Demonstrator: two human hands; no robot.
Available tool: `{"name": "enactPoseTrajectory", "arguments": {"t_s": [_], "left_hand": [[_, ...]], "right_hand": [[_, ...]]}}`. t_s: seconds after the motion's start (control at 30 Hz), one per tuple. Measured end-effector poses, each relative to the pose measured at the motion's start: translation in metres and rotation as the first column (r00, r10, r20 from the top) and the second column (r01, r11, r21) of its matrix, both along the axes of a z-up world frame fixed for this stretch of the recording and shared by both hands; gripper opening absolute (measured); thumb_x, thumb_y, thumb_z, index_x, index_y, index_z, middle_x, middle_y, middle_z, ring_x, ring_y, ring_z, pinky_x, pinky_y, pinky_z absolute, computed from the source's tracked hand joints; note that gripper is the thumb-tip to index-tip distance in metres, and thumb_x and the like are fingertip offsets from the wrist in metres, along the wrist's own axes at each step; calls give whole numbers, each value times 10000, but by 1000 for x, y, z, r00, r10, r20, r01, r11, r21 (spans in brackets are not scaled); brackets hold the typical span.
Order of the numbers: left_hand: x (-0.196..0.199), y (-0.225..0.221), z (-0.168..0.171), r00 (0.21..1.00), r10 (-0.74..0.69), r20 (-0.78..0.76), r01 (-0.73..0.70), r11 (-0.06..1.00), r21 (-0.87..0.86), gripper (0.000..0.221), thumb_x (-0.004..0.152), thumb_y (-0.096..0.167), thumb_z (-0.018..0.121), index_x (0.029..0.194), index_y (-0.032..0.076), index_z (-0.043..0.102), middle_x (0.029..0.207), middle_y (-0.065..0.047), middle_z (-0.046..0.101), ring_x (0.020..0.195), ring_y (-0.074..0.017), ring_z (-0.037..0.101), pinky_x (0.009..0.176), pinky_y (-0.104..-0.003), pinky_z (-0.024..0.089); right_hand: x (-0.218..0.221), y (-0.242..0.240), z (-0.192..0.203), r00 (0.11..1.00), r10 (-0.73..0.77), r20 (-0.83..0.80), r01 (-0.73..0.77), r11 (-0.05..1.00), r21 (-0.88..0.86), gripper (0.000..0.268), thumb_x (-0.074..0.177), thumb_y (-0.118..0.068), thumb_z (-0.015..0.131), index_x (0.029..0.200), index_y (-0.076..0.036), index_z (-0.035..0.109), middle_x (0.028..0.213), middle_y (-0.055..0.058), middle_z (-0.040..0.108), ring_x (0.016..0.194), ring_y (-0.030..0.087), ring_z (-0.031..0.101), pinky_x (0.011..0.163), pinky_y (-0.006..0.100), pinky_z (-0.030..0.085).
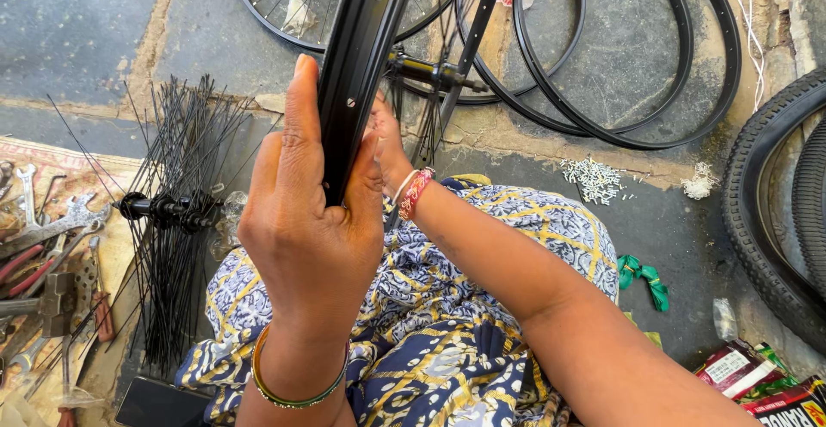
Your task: The person inserts spokes into a bicycle wheel rim and hub by hand while sitting on the ground, then threads and tightens nuts onto the ends of the spokes.
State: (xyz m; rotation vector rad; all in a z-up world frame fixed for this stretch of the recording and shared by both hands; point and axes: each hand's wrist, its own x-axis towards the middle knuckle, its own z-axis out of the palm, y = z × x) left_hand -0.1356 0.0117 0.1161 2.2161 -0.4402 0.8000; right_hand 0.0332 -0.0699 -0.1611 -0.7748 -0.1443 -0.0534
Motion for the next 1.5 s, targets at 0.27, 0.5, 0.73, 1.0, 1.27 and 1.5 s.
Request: {"name": "enactPoseTrajectory", "arguments": {"t_s": [0.27,0.5,0.73,1.0,1.27,1.5], "left_hand": [[5,9,-2,1000,18,-6,-18,1000,-2,537,1110,181,733,1532,-17,466,932,-90,621,754,-191,622,652,-322,502],[5,14,-7,998,56,0,-56,998,35,520,1151,211,733,1538,-8,463,921,-80,614,775,-184,613,679,-317,504],[4,17,-5,999,37,-25,-37,999,-7,498,1155,225,720,1523,-3,473,961,-78,629,786,-156,635,693,-299,521],[11,27,-11,999,45,-5,-45,998,42,520,1158,214,707,1556,-5,455,966,-66,626,796,-135,624,687,-276,506],[16,29,-13,1000,23,14,-24,998,57,517,1161,209,712,1554,-13,460,970,-81,615,785,-148,614,682,-279,503],[16,30,-16,999,38,33,-41,992,119,535,1181,208,688,1595,20,405,1025,-109,595,829,-206,600,730,-321,507]], "right_hand": [[15,15,6,987,160,-14,-160,986,51,331,1046,-149,624,1360,-61,563,1232,46,688,1090,137,682,960,295,566],[47,11,59,995,96,-16,-93,989,116,414,1117,-361,467,1469,-155,403,1124,11,656,948,112,651,822,292,563],[87,-18,106,972,-161,-170,111,956,-271,759,1079,-250,415,1643,-284,-92,1292,327,579,966,291,634,817,404,554],[-77,-13,91,936,58,348,235,636,-735,889,938,-91,636,1658,-158,118,1672,177,328,1499,332,446,1217,444,389],[-166,-63,75,932,-159,326,362,348,-865,494,955,-95,627,1440,-86,534,1574,184,394,1469,345,425,1232,453,334],[-194,-113,97,888,-263,378,451,332,-828,313,970,-51,621,1280,-73,658,1469,146,517,1373,282,546,1180,406,435]]}}
